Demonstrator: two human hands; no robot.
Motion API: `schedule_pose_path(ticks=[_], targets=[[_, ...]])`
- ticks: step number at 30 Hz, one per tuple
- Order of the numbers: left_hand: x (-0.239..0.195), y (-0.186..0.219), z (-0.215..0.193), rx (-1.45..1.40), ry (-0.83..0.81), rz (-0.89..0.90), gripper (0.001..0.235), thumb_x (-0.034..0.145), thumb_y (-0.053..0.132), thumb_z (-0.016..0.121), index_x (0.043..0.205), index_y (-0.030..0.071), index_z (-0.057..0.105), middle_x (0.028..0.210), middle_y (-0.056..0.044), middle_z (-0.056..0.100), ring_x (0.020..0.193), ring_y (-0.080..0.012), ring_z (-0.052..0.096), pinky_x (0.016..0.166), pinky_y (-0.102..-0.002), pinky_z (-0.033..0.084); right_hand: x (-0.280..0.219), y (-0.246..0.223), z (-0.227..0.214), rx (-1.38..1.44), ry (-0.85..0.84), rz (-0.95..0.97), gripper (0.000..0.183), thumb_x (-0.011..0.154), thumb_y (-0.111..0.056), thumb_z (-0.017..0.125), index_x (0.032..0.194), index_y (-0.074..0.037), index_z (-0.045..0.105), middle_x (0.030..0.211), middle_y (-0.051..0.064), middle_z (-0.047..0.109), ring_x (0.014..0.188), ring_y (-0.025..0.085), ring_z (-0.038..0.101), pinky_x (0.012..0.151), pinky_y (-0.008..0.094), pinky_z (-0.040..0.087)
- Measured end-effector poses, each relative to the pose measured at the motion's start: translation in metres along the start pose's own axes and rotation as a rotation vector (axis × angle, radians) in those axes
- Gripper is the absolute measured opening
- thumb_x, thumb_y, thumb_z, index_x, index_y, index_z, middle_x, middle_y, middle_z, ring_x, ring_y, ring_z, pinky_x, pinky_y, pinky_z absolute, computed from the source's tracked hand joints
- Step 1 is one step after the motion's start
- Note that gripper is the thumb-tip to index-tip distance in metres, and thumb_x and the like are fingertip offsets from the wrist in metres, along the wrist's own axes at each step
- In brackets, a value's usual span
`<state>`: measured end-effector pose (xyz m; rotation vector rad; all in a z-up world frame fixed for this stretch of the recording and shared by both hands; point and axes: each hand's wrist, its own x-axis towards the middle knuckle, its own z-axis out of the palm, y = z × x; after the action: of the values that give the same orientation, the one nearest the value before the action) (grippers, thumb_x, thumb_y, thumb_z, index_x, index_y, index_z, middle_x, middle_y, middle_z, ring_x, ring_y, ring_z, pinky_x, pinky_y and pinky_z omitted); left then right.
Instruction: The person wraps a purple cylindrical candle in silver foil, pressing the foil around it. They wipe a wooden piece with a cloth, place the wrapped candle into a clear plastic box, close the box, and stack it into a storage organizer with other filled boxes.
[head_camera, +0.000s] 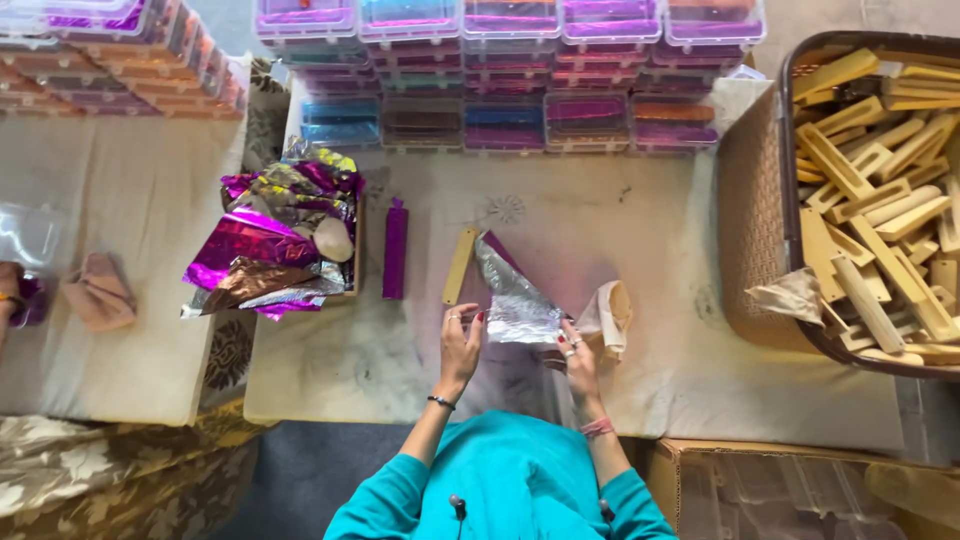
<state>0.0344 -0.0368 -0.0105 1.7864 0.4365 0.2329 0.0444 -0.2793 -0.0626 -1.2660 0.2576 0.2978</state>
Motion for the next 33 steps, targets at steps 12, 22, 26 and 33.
schedule_pose_path(ticks=[12, 22, 26, 33], targets=[[0.044, -0.039, 0.064, 0.801, -0.403, 0.353, 0.092, 0.079, 0.041, 0.077, 0.156, 0.013, 0.034, 0.159, -0.024, 0.028, 0.146, -0.0442, 0.025, 0.117, -0.058, 0.023, 0.008, -0.071, 0.052, -1.357, 0.011, -0.441, 0.053, 0.084, -0.022, 0.073, 0.136, -0.016, 0.059, 0.113, 0.018, 0.067, 0.101, 0.038, 0.068, 0.086, 0.047, 0.054], [0.055, -0.083, 0.058, 0.866, -0.404, 0.507, 0.089, 0.087, 0.046, 0.068, 0.16, 0.011, 0.032, 0.171, -0.016, 0.015, 0.158, -0.034, 0.015, 0.127, -0.05, 0.015, 0.126, -0.007, 0.067, -1.278, -0.405, -0.565, 0.054, 0.096, -0.033, 0.063, 0.145, -0.014, 0.054, 0.149, 0.018, 0.049, 0.133, 0.038, 0.049, 0.11, 0.049, 0.041], [0.061, -0.068, 0.049, 0.83, -0.425, 0.557, 0.083, 0.086, 0.05, 0.068, 0.156, 0.015, 0.04, 0.166, -0.017, 0.024, 0.152, -0.0339, 0.021, 0.122, -0.052, 0.015, 0.147, -0.029, 0.077, -1.417, -0.221, -0.64, 0.066, 0.097, -0.041, 0.058, 0.156, -0.02, 0.041, 0.166, 0.019, 0.026, 0.152, 0.038, 0.025, 0.121, 0.055, 0.021], [0.088, -0.022, 0.025, 0.983, 0.01, 0.503, 0.076, 0.088, 0.037, 0.072, 0.152, 0.007, 0.045, 0.162, -0.017, 0.036, 0.142, -0.0332, 0.04, 0.117, -0.05, 0.027, 0.162, -0.031, 0.091, -1.471, -0.14, -0.573, 0.066, 0.099, -0.041, 0.055, 0.16, -0.024, 0.035, 0.169, 0.019, 0.018, 0.154, 0.041, 0.02, 0.122, 0.058, 0.018]])
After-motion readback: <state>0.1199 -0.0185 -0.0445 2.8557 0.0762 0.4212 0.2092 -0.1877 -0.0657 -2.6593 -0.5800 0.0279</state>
